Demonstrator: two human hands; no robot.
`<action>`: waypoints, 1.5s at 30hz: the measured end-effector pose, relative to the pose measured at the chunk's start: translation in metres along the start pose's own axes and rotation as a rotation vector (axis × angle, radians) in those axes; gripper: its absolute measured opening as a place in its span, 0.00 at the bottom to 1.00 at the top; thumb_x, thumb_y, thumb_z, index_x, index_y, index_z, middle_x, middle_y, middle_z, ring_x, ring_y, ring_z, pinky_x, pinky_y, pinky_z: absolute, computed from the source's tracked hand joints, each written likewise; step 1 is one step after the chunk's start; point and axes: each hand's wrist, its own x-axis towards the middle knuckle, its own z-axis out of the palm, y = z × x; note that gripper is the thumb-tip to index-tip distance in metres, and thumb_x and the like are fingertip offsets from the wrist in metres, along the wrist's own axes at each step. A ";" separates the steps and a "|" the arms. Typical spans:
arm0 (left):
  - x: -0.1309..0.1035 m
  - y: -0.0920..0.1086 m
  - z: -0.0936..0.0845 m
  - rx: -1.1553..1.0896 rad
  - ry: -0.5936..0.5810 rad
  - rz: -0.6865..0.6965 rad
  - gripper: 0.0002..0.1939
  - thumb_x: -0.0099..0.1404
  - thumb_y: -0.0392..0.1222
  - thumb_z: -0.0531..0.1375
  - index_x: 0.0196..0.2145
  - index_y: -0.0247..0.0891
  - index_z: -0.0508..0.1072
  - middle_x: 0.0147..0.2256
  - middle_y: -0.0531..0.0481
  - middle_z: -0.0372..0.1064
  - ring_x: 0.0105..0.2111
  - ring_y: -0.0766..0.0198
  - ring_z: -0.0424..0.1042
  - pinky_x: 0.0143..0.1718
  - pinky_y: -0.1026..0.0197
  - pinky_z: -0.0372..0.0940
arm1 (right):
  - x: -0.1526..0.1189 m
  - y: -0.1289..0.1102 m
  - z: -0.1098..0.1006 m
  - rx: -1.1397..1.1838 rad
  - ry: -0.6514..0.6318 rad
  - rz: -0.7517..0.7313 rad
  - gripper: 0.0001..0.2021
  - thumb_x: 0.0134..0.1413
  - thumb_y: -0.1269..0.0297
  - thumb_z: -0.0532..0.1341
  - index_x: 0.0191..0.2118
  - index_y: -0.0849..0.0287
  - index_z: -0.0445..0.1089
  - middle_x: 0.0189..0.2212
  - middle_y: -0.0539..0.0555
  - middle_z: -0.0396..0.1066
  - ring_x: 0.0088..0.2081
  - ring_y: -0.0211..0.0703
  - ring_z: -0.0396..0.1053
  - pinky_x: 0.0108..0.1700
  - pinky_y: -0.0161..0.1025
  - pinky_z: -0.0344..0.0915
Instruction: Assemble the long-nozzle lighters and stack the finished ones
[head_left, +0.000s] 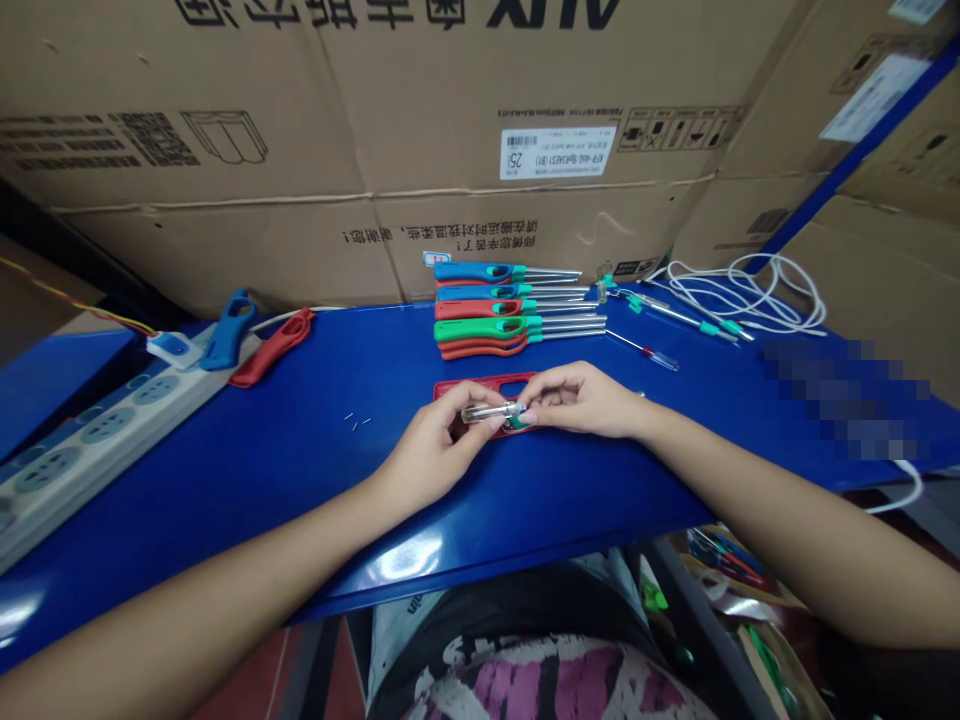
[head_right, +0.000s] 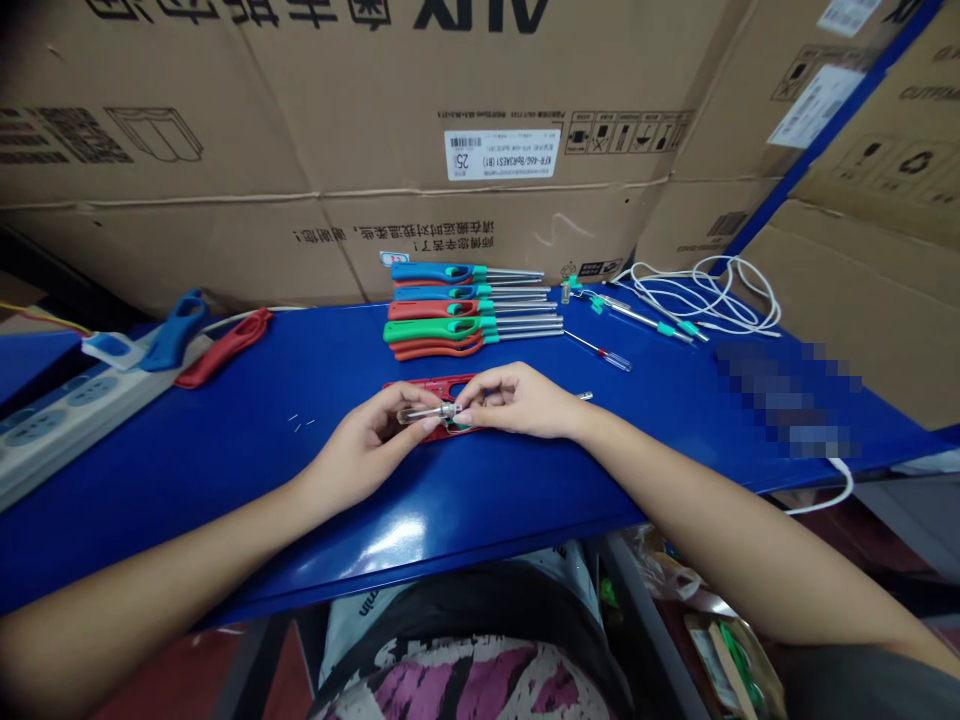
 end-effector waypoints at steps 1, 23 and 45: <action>0.000 0.000 0.000 -0.012 0.001 -0.001 0.10 0.70 0.46 0.61 0.46 0.39 0.72 0.44 0.46 0.75 0.42 0.60 0.75 0.45 0.59 0.69 | 0.000 0.001 0.000 -0.012 -0.001 -0.002 0.16 0.44 0.58 0.74 0.37 0.62 0.77 0.33 0.52 0.78 0.33 0.35 0.73 0.38 0.35 0.70; 0.003 0.009 -0.002 0.106 -0.034 -0.024 0.14 0.72 0.49 0.57 0.44 0.38 0.76 0.37 0.48 0.78 0.37 0.61 0.75 0.41 0.61 0.68 | 0.001 -0.004 0.000 0.013 0.003 0.021 0.14 0.44 0.58 0.74 0.34 0.62 0.75 0.29 0.50 0.76 0.31 0.35 0.73 0.38 0.36 0.70; 0.004 0.014 -0.004 0.247 -0.014 -0.017 0.20 0.73 0.49 0.53 0.27 0.38 0.74 0.26 0.52 0.73 0.28 0.64 0.69 0.35 0.64 0.63 | -0.003 -0.003 0.003 -0.158 0.054 -0.062 0.15 0.48 0.54 0.71 0.37 0.61 0.78 0.32 0.54 0.79 0.33 0.40 0.75 0.36 0.38 0.71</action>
